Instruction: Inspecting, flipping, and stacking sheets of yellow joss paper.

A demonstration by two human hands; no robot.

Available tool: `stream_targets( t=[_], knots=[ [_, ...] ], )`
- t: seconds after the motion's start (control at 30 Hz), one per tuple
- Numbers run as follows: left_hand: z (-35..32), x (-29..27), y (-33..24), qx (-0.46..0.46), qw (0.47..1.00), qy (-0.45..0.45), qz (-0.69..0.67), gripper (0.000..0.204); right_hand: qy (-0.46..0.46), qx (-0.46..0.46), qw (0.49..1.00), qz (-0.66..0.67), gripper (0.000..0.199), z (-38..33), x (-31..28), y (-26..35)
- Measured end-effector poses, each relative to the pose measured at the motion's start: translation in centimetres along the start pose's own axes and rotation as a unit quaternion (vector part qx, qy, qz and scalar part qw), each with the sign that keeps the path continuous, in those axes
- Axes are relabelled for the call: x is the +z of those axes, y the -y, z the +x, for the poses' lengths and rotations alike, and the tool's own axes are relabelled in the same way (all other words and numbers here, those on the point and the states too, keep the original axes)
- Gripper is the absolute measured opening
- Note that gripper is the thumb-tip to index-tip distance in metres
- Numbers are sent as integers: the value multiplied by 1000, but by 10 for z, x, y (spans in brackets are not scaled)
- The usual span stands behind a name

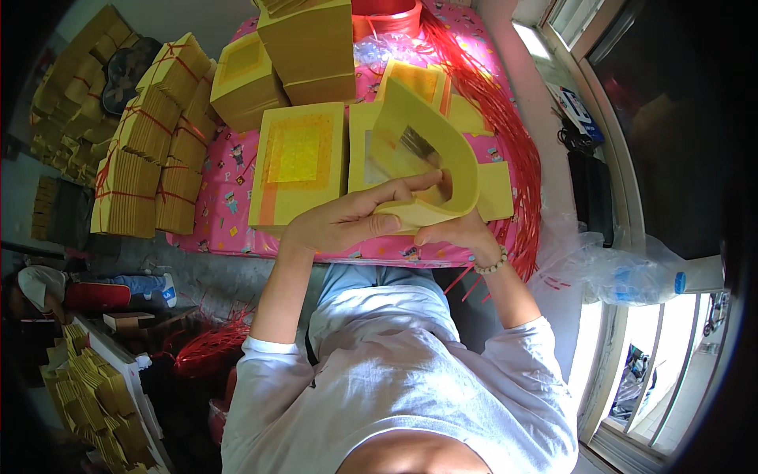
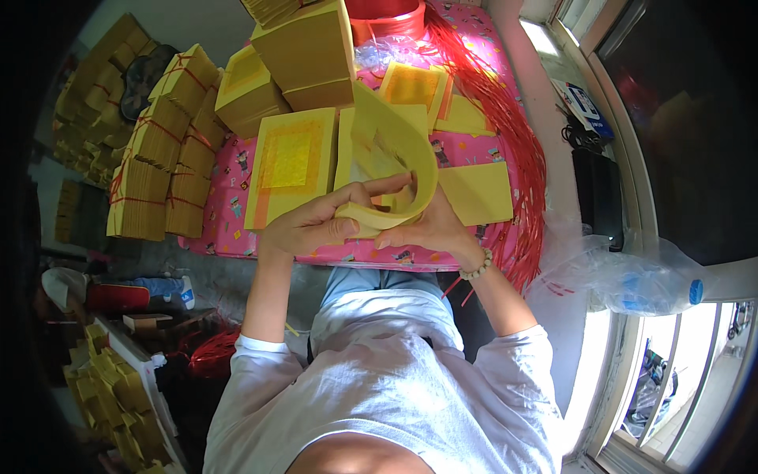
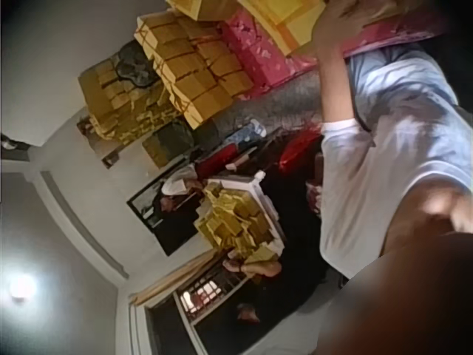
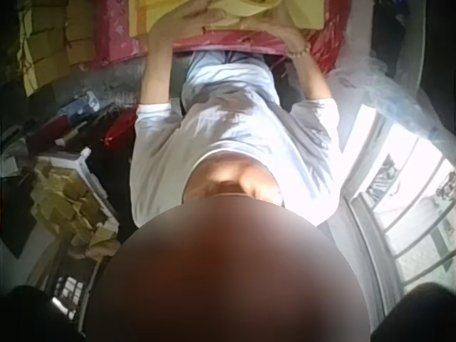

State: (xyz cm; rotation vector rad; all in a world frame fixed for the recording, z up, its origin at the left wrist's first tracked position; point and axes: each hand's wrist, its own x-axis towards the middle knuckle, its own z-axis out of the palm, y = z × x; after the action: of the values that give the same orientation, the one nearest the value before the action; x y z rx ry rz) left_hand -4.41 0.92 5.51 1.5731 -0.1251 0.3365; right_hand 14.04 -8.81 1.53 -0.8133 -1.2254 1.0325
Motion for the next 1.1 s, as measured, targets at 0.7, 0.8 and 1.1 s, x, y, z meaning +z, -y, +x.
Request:
stream_targets(
  t=[0.7, 0.8, 1.1],
  knots=[
    [30, 21, 43, 141, 878, -451, 82, 41, -139, -34, 983, -115, 54, 21, 9, -2],
    [26, 15, 47, 113, 894, -430, 52, 37, -117, -49, 985, -120, 61, 20, 7, -5],
    [29, 12, 39, 96, 903, -404, 110, 21, -150, -52, 977, -139, 56, 29, 4, -6]
  ],
)
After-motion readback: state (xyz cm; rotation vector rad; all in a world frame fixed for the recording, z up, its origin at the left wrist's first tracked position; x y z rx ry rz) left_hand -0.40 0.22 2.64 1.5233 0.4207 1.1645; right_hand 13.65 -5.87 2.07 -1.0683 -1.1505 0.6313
